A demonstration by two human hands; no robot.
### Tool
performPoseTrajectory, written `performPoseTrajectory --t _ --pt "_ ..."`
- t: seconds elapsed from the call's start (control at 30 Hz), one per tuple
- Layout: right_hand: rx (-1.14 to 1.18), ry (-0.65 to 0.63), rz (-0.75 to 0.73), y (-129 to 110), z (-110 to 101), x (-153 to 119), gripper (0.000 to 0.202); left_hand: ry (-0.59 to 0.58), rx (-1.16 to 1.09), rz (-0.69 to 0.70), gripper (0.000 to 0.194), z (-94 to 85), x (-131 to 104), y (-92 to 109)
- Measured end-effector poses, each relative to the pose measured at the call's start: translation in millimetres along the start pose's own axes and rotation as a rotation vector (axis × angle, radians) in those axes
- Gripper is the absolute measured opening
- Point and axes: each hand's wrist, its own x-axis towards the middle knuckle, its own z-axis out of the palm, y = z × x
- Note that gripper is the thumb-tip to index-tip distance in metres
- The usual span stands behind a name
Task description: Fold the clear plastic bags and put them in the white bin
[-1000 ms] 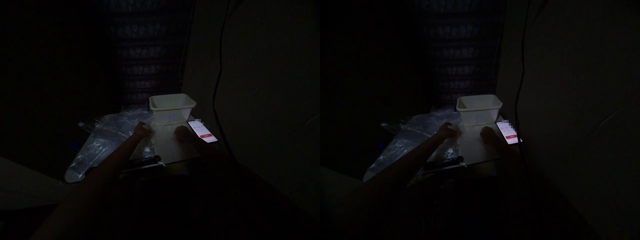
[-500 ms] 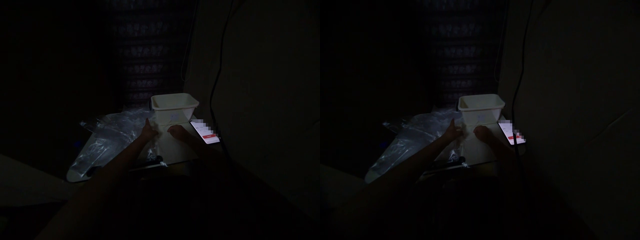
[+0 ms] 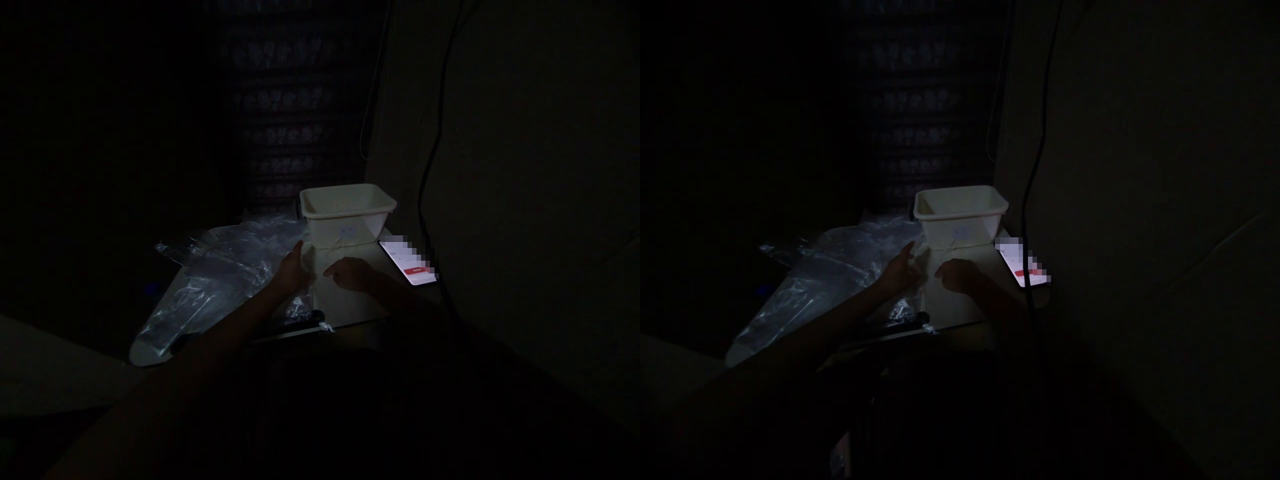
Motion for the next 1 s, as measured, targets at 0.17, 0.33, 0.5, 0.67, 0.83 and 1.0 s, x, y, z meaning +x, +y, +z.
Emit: performPoseTrajectory --t 0.17,0.33,0.5,0.67,0.83,1.0 --pt "-0.038 -0.011 0.107 -6 -5 -4 0.035 -0.074 0.126 0.035 0.050 2.2 3 7" --pt "0.414 0.062 0.225 -6 -8 3 0.024 0.014 0.065 0.005 0.079 9.5 -1 14" --pt "0.941 0.030 0.441 -10 -12 12 0.032 -0.034 -0.002 0.061 0.098 10.7 -6 23" --pt "1.400 0.053 0.660 -6 -14 9 0.031 -0.064 -0.124 0.156 0.104 16.9 -6 21" --pt "1.441 0.098 0.602 -4 -17 3 0.016 -0.168 -0.275 0.061 0.098 23.9 -5 15" --pt "1.221 0.258 0.599 -5 -15 8 0.009 -0.153 -0.159 0.056 0.091 22.4 -2 14"
